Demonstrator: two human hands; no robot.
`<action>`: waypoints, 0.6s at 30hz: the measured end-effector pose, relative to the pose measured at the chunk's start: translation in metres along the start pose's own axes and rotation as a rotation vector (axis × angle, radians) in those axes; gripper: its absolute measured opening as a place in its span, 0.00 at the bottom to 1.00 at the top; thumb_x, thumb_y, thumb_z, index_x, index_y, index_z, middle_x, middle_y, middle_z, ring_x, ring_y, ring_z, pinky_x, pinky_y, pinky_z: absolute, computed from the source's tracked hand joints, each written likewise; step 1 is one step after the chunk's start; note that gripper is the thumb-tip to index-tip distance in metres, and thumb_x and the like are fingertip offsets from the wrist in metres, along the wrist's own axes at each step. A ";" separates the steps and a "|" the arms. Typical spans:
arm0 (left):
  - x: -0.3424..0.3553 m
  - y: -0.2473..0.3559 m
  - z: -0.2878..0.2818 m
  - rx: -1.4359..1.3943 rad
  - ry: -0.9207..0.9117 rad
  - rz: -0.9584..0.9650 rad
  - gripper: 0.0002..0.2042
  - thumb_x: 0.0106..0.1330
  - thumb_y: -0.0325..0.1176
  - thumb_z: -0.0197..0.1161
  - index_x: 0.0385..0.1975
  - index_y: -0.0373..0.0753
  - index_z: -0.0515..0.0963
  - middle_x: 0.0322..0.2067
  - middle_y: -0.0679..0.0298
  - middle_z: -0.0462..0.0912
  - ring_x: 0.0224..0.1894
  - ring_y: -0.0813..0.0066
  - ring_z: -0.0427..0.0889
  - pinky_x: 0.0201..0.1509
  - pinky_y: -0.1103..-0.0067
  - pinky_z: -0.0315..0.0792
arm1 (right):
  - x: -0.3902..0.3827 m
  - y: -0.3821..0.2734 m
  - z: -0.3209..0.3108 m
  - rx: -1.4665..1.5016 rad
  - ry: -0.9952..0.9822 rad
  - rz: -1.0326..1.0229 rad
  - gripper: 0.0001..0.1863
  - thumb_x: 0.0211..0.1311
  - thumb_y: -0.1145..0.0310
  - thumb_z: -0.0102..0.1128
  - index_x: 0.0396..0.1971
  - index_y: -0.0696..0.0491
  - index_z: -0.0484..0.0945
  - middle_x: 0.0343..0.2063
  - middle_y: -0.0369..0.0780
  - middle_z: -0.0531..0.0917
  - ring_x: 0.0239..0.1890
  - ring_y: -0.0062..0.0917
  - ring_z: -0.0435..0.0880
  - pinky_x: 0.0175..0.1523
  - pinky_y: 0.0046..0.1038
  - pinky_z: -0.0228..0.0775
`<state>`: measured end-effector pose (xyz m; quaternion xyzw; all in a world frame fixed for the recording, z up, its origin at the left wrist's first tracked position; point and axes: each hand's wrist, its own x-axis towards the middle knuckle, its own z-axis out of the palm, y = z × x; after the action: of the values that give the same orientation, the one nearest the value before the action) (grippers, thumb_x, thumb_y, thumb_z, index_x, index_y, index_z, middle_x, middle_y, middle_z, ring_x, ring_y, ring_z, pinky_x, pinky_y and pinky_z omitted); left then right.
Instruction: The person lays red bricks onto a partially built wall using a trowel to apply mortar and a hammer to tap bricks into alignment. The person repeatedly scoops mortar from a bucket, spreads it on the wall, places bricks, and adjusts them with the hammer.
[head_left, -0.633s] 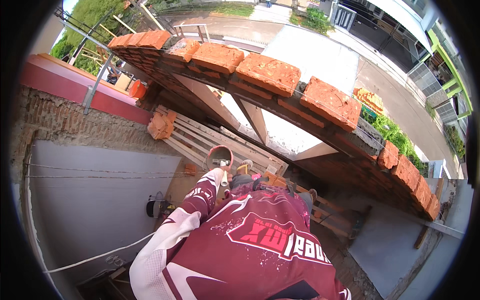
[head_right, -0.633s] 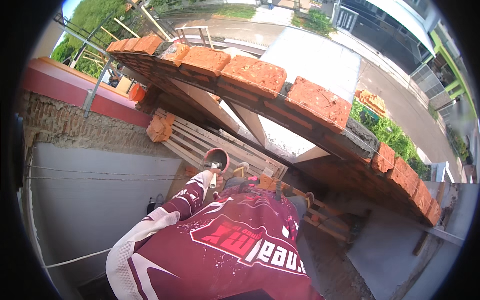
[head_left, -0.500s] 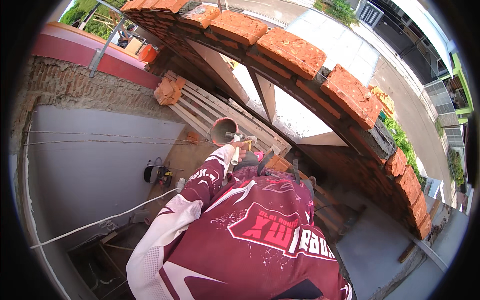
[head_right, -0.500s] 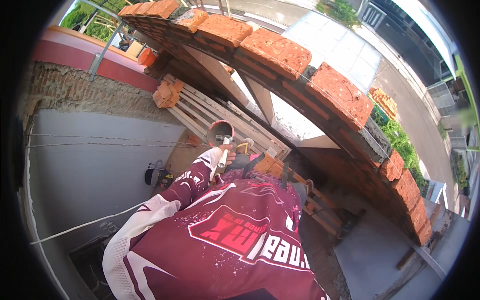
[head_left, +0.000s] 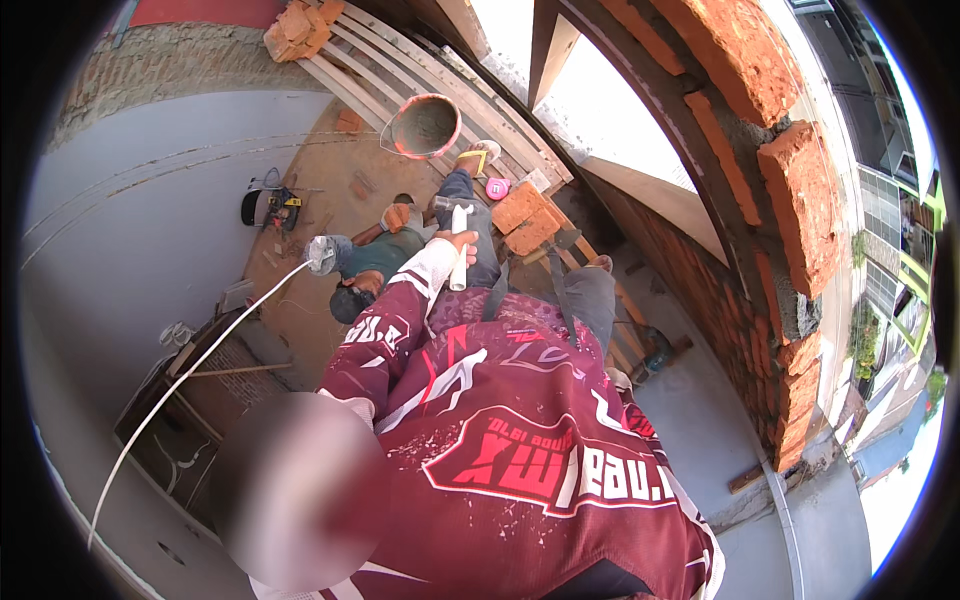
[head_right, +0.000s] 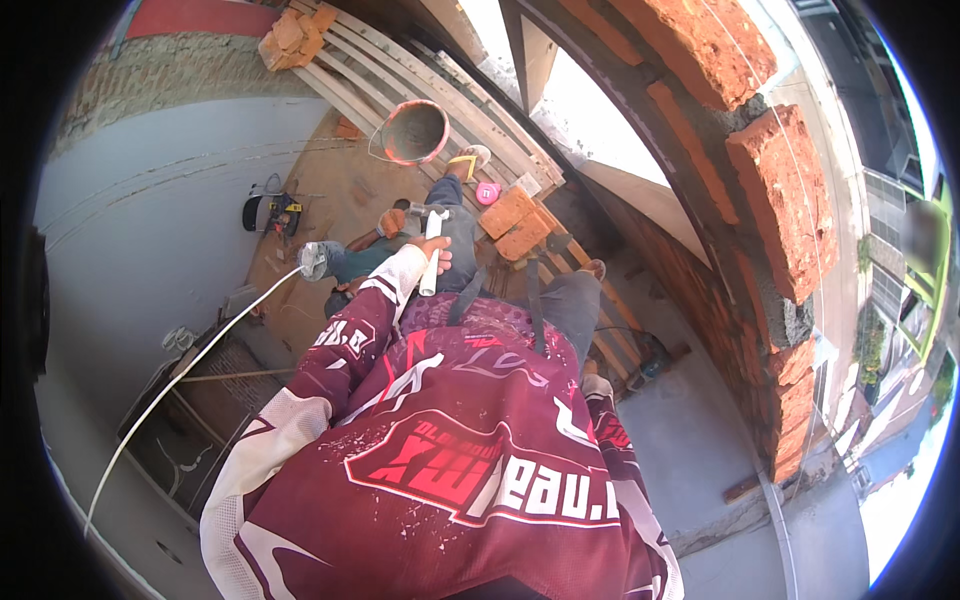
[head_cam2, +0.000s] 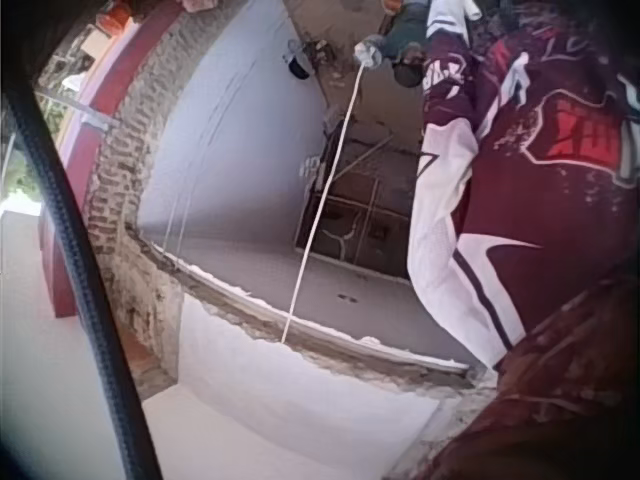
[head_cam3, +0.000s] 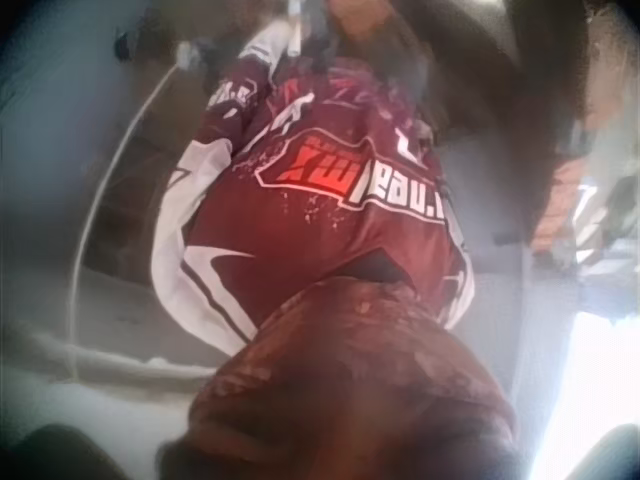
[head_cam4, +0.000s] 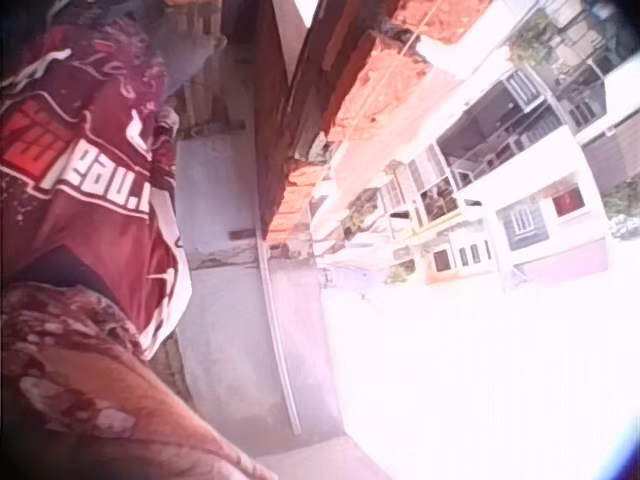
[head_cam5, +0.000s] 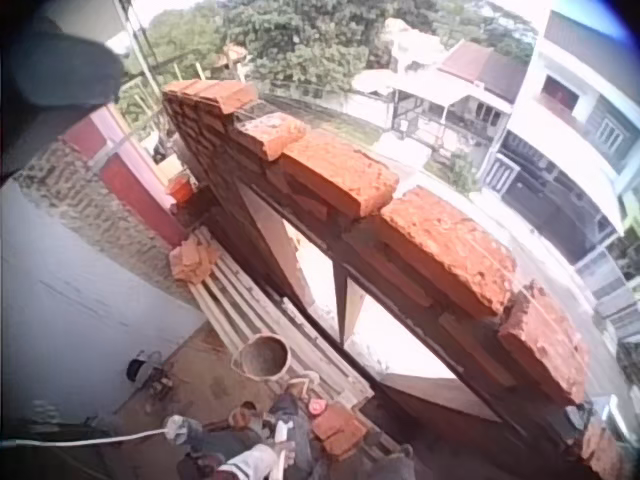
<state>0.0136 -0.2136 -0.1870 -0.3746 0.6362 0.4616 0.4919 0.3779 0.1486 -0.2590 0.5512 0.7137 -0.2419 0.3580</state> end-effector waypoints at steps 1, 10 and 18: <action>0.008 0.000 0.001 0.001 0.004 0.007 0.24 0.60 0.46 0.69 0.47 0.33 0.76 0.33 0.58 0.86 0.31 0.68 0.86 0.32 0.74 0.79 | 0.004 -0.010 -0.018 -0.009 0.024 -0.001 0.23 0.58 0.59 0.69 0.49 0.58 0.80 0.42 0.50 0.85 0.47 0.38 0.84 0.54 0.34 0.74; 0.071 -0.012 0.062 0.292 0.086 0.161 0.28 0.62 0.58 0.61 0.40 0.32 0.81 0.33 0.52 0.85 0.36 0.58 0.84 0.44 0.66 0.76 | -0.006 -0.264 -0.055 0.245 -0.696 -0.228 0.30 0.68 0.42 0.58 0.54 0.54 0.77 0.45 0.39 0.84 0.45 0.29 0.82 0.48 0.34 0.75; 0.120 -0.040 0.103 0.268 -0.018 0.099 0.31 0.71 0.61 0.46 0.42 0.35 0.82 0.42 0.44 0.84 0.50 0.43 0.81 0.55 0.59 0.72 | -0.021 -0.307 0.107 0.558 -0.565 -0.064 0.37 0.70 0.35 0.44 0.44 0.61 0.76 0.35 0.48 0.85 0.34 0.35 0.86 0.38 0.36 0.77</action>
<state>0.0519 -0.1294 -0.3220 -0.2695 0.7056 0.3993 0.5197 0.1124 -0.0282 -0.3251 0.5165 0.5107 -0.5796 0.3693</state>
